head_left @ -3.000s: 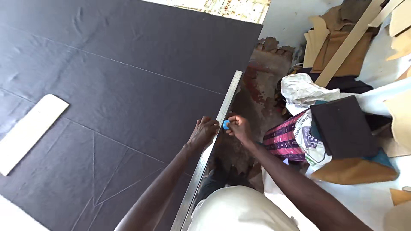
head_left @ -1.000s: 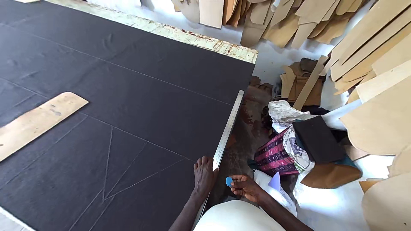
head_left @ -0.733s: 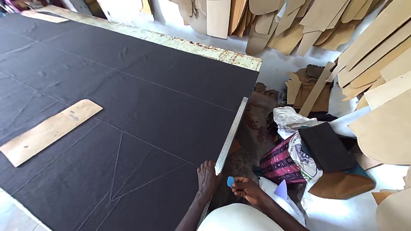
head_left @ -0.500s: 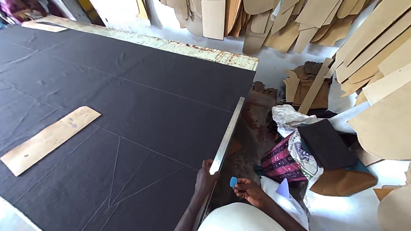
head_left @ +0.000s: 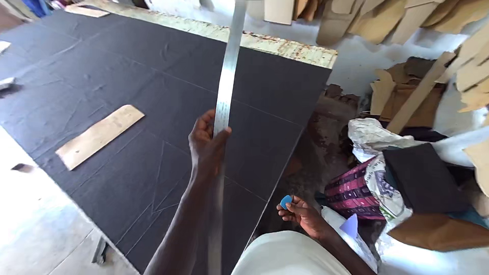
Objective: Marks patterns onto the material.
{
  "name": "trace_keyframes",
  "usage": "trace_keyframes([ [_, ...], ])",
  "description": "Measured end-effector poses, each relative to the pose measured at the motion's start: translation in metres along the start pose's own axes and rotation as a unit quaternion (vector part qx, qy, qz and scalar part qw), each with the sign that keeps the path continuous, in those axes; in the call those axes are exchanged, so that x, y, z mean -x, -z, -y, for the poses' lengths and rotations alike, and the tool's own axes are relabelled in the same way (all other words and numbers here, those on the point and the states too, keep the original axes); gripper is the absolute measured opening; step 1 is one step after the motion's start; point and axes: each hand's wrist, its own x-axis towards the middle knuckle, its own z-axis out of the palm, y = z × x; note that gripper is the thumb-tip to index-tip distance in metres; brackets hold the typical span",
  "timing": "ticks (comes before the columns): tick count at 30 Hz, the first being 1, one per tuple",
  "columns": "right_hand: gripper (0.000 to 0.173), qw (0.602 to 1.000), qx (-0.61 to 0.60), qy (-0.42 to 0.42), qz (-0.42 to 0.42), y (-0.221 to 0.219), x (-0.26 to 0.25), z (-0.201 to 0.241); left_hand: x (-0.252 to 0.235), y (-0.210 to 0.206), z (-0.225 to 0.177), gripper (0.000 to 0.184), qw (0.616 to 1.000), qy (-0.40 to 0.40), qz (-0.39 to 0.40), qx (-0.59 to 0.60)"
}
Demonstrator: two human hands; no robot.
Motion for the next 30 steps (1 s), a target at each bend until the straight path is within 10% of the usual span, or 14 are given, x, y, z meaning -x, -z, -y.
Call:
trace_keyframes([
  [7,0.025,0.977,0.100,0.124,0.142,-0.042,-0.017,0.029,-0.076,-0.009,-0.024,0.052,0.982,-0.094,-0.131,0.100],
  [17,0.031,0.901,0.185,0.284,-0.271,0.004,-0.010,0.010,0.002,-0.052,0.083,0.062,0.976,0.066,-0.189,0.081],
  [26,0.031,0.871,0.292,0.258,-0.301,0.084,0.024,-0.045,0.096,0.003,0.158,0.052,0.933,0.350,0.079,0.009],
  [30,0.034,0.860,0.354,0.230,-0.286,0.094,0.022,-0.046,0.106,0.043,0.159,0.038,0.916,0.358,0.171,-0.065],
])
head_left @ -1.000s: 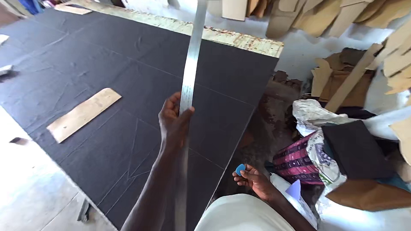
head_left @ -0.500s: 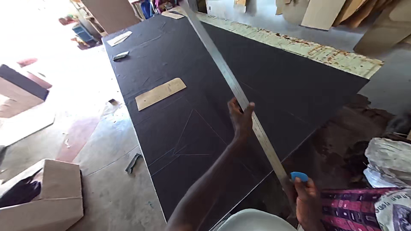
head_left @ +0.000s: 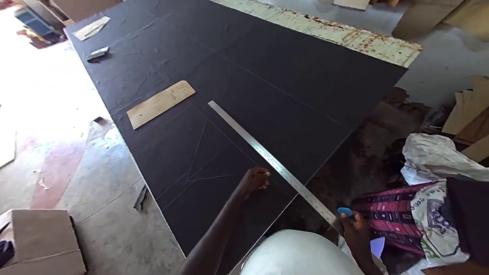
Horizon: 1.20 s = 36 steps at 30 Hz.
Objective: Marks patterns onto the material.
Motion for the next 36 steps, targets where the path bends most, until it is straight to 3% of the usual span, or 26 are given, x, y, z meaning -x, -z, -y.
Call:
trace_keyframes([
  [6,0.035,0.996,0.091,-0.013,0.011,0.002,-0.008,0.007,0.011,0.022,0.010,0.026,0.987,-0.107,-0.113,-0.045],
  [12,0.033,0.993,0.107,-0.027,0.030,0.005,-0.009,0.001,-0.039,0.047,0.016,0.040,0.917,-0.245,-0.135,-0.285],
  [18,0.030,0.992,0.118,-0.029,0.025,0.007,-0.013,0.012,-0.094,0.056,0.001,0.056,0.846,-0.226,-0.123,-0.466],
  [22,0.035,0.989,0.138,-0.047,0.024,0.011,-0.012,0.018,-0.106,0.055,0.011,0.059,0.815,-0.214,-0.135,-0.521],
  [27,0.035,0.987,0.157,-0.011,-0.023,0.003,-0.004,0.022,-0.105,0.054,0.022,0.060,0.816,-0.212,-0.148,-0.517],
  [30,0.031,0.988,0.132,0.069,-0.044,-0.012,-0.001,0.043,-0.104,0.051,0.021,0.059,0.821,-0.210,-0.152,-0.508],
  [32,0.028,0.987,0.101,0.127,-0.021,-0.028,-0.002,0.058,-0.103,0.047,0.020,0.056,0.823,-0.209,-0.158,-0.505],
  [36,0.038,0.972,0.105,0.191,0.084,-0.078,-0.020,0.080,-0.101,0.042,0.015,0.054,0.821,-0.198,-0.165,-0.509],
])
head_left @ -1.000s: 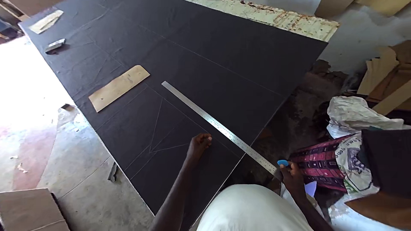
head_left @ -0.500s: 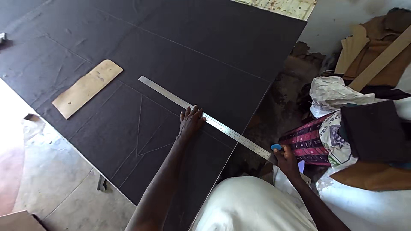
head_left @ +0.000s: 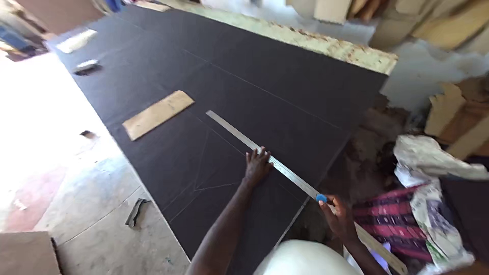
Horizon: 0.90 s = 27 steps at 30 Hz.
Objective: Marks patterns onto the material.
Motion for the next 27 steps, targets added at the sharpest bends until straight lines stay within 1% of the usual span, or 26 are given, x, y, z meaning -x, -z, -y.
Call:
trace_keyframes([
  [3,0.039,0.991,0.079,0.068,0.083,-0.037,-0.033,0.007,-0.002,0.005,-0.001,0.057,0.999,0.010,0.021,0.038],
  [4,0.039,0.984,0.115,0.086,0.102,-0.049,-0.043,0.008,-0.001,0.003,0.002,0.061,0.998,0.003,0.010,0.064],
  [6,0.037,0.970,0.185,0.106,0.114,-0.067,-0.057,0.012,0.005,-0.005,0.014,0.065,0.991,-0.021,-0.062,0.121],
  [8,0.035,0.958,0.243,0.104,0.112,-0.073,-0.067,0.021,0.027,-0.002,0.026,0.064,0.979,-0.018,-0.135,0.151],
  [10,0.032,0.949,0.270,0.079,0.139,-0.069,-0.075,0.031,0.071,0.007,0.040,0.061,0.967,0.019,-0.181,0.179],
  [12,0.031,0.943,0.276,0.048,0.179,-0.065,-0.083,0.035,0.129,0.016,0.061,0.057,0.950,0.067,-0.242,0.185],
  [14,0.030,0.940,0.267,0.028,0.210,-0.060,-0.094,0.034,0.193,0.023,0.086,0.052,0.930,0.120,-0.309,0.159],
  [16,0.028,0.934,0.247,0.015,0.259,-0.050,-0.106,0.036,0.258,0.022,0.106,0.050,0.904,0.194,-0.361,0.119],
  [17,0.027,0.929,0.237,0.016,0.283,-0.047,-0.112,0.037,0.289,0.023,0.113,0.050,0.887,0.247,-0.376,0.106],
  [19,0.027,0.919,0.227,0.025,0.322,-0.044,-0.123,0.037,0.342,0.026,0.113,0.048,0.839,0.364,-0.387,0.114],
  [21,0.028,0.903,0.234,0.028,0.360,-0.043,-0.131,0.038,0.380,0.029,0.099,0.047,0.777,0.459,-0.387,0.190],
  [23,0.028,0.887,0.244,0.032,0.391,-0.041,-0.136,0.043,0.405,0.028,0.070,0.048,0.708,0.515,-0.390,0.286],
  [25,0.027,0.877,0.242,0.052,0.412,-0.039,-0.140,0.043,0.424,0.022,0.037,0.046,0.629,0.542,-0.407,0.379],
  [27,0.025,0.871,0.239,0.071,0.424,-0.037,-0.143,0.041,0.445,0.006,0.014,0.043,0.553,0.566,-0.426,0.439],
])
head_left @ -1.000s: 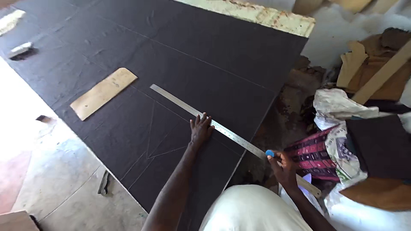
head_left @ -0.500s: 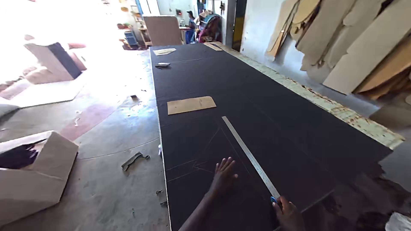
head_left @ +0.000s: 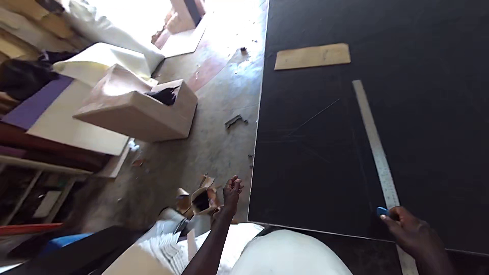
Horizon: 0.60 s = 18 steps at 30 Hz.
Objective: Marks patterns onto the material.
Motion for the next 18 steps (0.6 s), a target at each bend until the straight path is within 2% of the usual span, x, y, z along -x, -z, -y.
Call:
trace_keyframes([
  [4,0.020,0.999,0.006,0.033,0.007,0.004,-0.004,-0.011,0.031,0.039,0.080,0.037,0.995,0.097,-0.030,0.022],
  [7,0.021,0.999,-0.006,0.038,0.033,0.010,-0.009,-0.014,0.062,0.055,0.118,0.031,0.991,0.135,-0.010,0.006],
  [10,0.026,0.996,-0.027,0.042,0.068,0.014,-0.016,-0.016,0.078,0.048,0.134,0.031,0.984,0.153,0.095,-0.004],
  [12,0.028,0.995,-0.048,0.045,0.077,0.017,-0.018,-0.012,0.078,0.033,0.141,0.029,0.974,0.115,0.197,-0.004],
  [15,0.028,0.994,-0.064,0.026,0.084,0.023,-0.017,0.004,0.068,0.014,0.144,0.032,0.926,0.016,0.375,-0.038],
  [16,0.028,0.994,-0.064,0.015,0.083,0.025,-0.015,0.013,0.064,0.009,0.142,0.034,0.910,-0.008,0.409,-0.068],
  [18,0.028,0.995,-0.060,-0.005,0.075,0.027,-0.009,0.032,0.067,0.001,0.114,0.037,0.884,0.010,0.443,-0.149],
])
